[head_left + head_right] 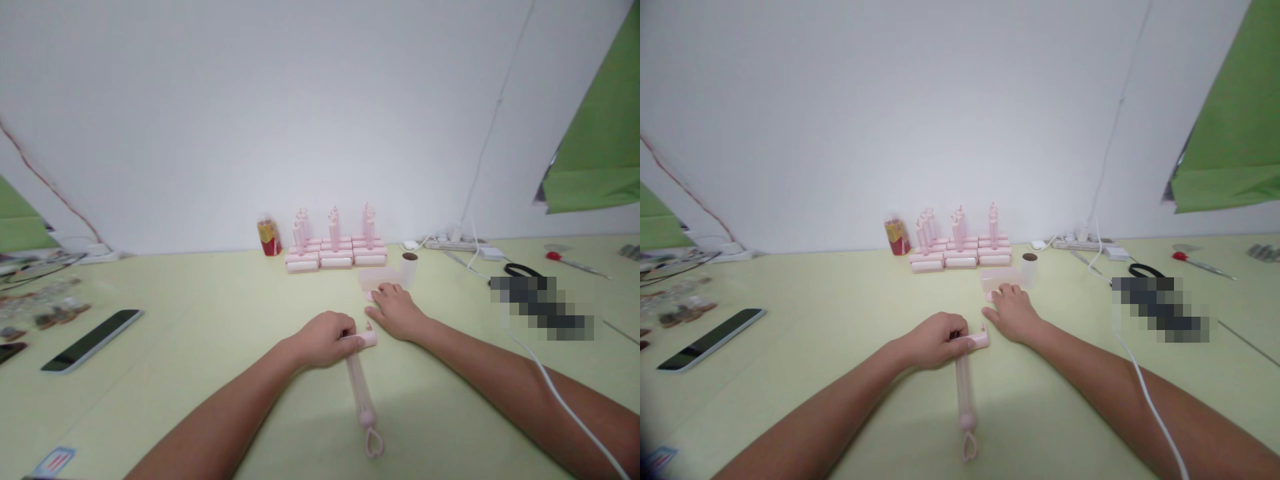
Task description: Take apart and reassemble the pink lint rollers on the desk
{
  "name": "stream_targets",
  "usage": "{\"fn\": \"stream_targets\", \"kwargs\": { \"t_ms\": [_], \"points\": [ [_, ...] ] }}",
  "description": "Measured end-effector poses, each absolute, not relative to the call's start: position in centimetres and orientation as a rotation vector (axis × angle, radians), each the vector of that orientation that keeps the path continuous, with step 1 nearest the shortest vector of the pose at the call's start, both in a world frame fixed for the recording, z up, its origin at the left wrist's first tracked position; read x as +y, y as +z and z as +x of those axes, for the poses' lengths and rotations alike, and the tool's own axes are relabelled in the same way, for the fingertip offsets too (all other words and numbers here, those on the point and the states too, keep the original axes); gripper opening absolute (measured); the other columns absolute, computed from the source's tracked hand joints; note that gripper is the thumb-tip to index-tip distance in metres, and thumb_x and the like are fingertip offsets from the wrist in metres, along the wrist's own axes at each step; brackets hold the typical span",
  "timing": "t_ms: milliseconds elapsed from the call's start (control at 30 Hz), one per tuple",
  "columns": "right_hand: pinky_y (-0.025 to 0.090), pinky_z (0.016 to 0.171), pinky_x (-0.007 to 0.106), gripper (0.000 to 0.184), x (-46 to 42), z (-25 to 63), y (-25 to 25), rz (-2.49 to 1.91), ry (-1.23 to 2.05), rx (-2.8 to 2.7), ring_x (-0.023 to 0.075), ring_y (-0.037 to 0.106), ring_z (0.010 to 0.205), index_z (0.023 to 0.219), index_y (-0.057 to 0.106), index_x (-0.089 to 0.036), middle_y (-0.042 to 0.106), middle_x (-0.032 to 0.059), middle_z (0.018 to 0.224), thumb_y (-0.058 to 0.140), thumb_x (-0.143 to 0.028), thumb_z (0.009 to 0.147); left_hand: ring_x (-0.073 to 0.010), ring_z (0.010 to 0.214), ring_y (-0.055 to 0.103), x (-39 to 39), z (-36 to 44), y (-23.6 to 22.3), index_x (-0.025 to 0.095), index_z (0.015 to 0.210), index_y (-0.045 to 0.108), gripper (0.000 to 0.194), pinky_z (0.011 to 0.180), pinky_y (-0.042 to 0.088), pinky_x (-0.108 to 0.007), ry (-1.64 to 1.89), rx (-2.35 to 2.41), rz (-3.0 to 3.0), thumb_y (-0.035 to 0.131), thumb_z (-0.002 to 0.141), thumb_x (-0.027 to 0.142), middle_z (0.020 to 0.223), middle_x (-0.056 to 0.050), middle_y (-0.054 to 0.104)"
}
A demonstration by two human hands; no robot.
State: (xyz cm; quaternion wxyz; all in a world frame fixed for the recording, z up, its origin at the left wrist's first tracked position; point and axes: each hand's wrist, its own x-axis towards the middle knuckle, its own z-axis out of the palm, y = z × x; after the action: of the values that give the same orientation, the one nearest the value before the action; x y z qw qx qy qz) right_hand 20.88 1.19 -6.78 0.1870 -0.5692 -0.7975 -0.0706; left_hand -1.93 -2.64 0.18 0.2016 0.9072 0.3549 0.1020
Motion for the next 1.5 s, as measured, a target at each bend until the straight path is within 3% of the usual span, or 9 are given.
{"fn": "stream_targets", "kwargs": {
  "t_ms": [267, 467, 567, 767, 867, 1000, 1200, 1367, 1500],
  "points": [
    [0.038, 0.091, 0.043, 0.046, 1.3, 20.5, -6.5, -1.683, -0.146, -2.225, 0.0316, 0.048, 0.110, 0.119, 0.062, -0.019, 0.056, 0.0162, 0.120, 0.044, -0.053, 0.094, -0.0103, 0.055, 0.042, -2.3, -1.9, -0.1, 0.015, 0.070, 0.059, 0.052, 0.050, 0.023, -0.024, 0.262, 0.991, 2.518, 0.045, 0.089, 0.062, 0.061, 0.001, 0.054],
    [0.036, 0.098, 0.043, 0.037, 1.3, 20.6, -6.3, -1.592, -0.062, -2.176, 0.0301, 0.046, 0.117, 0.122, 0.060, -0.016, 0.054, 0.0169, 0.130, 0.044, -0.037, 0.096, -0.0099, 0.056, 0.041, -1.5, -2.6, -0.7, 0.016, 0.072, 0.057, 0.042, 0.051, 0.025, -0.023, 0.347, 0.998, 2.440, 0.049, 0.090, 0.053, 0.062, 0.003, 0.052],
    [0.037, 0.100, 0.040, 0.035, 0.7, 20.5, -5.6, -1.360, 0.041, -2.037, 0.0265, 0.050, 0.115, 0.120, 0.062, -0.015, 0.060, 0.0150, 0.123, 0.039, -0.032, 0.099, -0.0100, 0.057, 0.041, -0.6, -3.1, -1.1, 0.016, 0.071, 0.055, 0.040, 0.052, 0.026, -0.023, 0.499, 1.093, 2.392, 0.048, 0.091, 0.051, 0.061, 0.003, 0.050],
    [0.047, 0.066, 0.028, 0.033, -1.0, 19.7, -5.1, -0.996, 0.689, -2.024, 0.0163, 0.060, 0.070, 0.107, 0.069, -0.016, 0.068, 0.0036, 0.079, 0.049, -0.039, 0.095, -0.0111, 0.057, 0.044, 0.8, -3.5, -1.7, 0.016, 0.070, 0.055, 0.038, 0.053, 0.025, -0.024, 0.761, 1.364, 2.320, 0.050, 0.089, 0.049, 0.060, 0.003, 0.051],
    [0.045, 0.059, 0.025, 0.036, -1.3, 19.5, -5.4, -0.980, 0.923, -2.050, 0.0145, 0.059, 0.064, 0.111, 0.068, -0.014, 0.067, 0.0022, 0.075, 0.063, -0.039, 0.086, -0.0114, 0.057, 0.044, 1.0, -3.6, -1.7, 0.016, 0.068, 0.055, 0.039, 0.054, 0.026, -0.024, 0.822, 1.407, 2.274, 0.053, 0.087, 0.049, 0.059, 0.003, 0.052],
    [0.042, 0.050, 0.022, 0.034, -1.6, 19.6, -5.3, -0.940, 1.105, -2.047, 0.0116, 0.056, 0.055, 0.112, 0.066, -0.014, 0.063, 0.0003, 0.071, 0.061, -0.035, 0.087, -0.0116, 0.057, 0.048, 1.4, -4.2, -1.2, 0.017, 0.073, 0.055, 0.037, 0.053, 0.032, -0.022, 0.812, 1.258, 1.958, 0.059, 0.083, 0.052, 0.062, 0.002, 0.055],
    [0.042, 0.059, 0.025, 0.031, -1.5, 19.9, -4.4, -0.894, 0.749, -2.165, 0.0132, 0.055, 0.062, 0.116, 0.065, -0.016, 0.065, 0.0025, 0.077, 0.050, -0.030, 0.094, -0.0162, 0.059, 0.063, 1.8, -5.0, -0.2, 0.019, 0.090, 0.047, 0.031, 0.051, 0.040, -0.022, 0.785, 1.076, 1.385, 0.067, 0.079, 0.040, 0.069, 0.000, 0.061],
    [0.045, 0.075, 0.032, 0.034, -1.6, 19.8, -4.3, -0.839, 0.393, -2.308, 0.0192, 0.060, 0.082, 0.124, 0.060, -0.015, 0.068, 0.0090, 0.095, 0.049, -0.030, 0.095, -0.0205, 0.071, 0.069, 1.1, -4.6, -0.3, 0.017, 0.113, 0.047, 0.051, 0.060, 0.049, -0.026, 0.717, 0.909, 1.147, 0.077, 0.073, 0.028, 0.083, -0.007, 0.068],
    [0.045, 0.072, 0.031, 0.038, -2.0, 19.7, -4.3, -0.845, 0.325, -2.326, 0.0182, 0.057, 0.077, 0.128, 0.055, -0.015, 0.065, 0.0079, 0.090, 0.055, -0.031, 0.093, -0.0172, 0.071, 0.069, 0.8, -4.2, -0.7, 0.011, 0.108, 0.057, 0.041, 0.061, 0.049, -0.023, 0.596, 0.742, 1.120, 0.077, 0.075, 0.027, 0.085, -0.008, 0.067]
  ]
}}
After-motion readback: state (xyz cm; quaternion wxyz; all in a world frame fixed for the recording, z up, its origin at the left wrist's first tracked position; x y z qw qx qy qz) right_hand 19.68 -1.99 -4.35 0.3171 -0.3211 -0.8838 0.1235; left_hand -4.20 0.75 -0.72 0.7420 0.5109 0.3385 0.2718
